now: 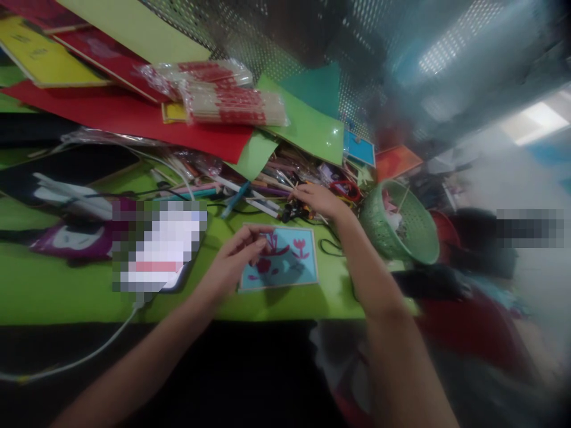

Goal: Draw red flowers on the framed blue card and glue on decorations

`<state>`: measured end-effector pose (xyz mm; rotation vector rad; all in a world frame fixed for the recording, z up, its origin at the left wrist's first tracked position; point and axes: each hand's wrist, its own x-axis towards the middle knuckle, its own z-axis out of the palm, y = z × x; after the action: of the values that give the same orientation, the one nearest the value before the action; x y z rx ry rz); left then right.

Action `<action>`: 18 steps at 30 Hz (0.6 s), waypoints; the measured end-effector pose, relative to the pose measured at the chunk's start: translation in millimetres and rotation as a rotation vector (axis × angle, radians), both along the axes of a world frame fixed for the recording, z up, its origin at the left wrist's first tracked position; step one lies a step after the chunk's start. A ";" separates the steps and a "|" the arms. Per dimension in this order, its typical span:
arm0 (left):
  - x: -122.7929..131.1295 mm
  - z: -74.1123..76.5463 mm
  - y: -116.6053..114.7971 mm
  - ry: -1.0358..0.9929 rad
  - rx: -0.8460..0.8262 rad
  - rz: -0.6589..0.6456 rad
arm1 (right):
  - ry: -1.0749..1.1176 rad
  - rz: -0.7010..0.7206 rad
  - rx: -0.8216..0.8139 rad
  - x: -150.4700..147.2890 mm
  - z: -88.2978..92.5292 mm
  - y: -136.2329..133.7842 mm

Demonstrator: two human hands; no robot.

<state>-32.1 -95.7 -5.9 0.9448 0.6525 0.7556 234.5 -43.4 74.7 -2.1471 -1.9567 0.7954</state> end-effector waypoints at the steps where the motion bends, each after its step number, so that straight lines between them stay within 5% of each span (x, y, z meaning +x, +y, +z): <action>1: -0.1 0.1 -0.1 -0.001 0.001 0.000 | -0.012 0.007 0.018 0.6 2.7 -0.8; 9: -0.2 -3.9 -0.1 0.005 0.016 0.010 | -0.080 -0.124 0.089 13.8 13.6 -1.4; 18: 0.4 0.8 0.8 0.014 0.007 0.016 | -0.355 -0.064 0.262 23.8 12.0 18.0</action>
<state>-31.7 -94.9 -5.1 0.9526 0.6710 0.7664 258.3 -25.4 86.7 -2.2910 -1.9964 0.1387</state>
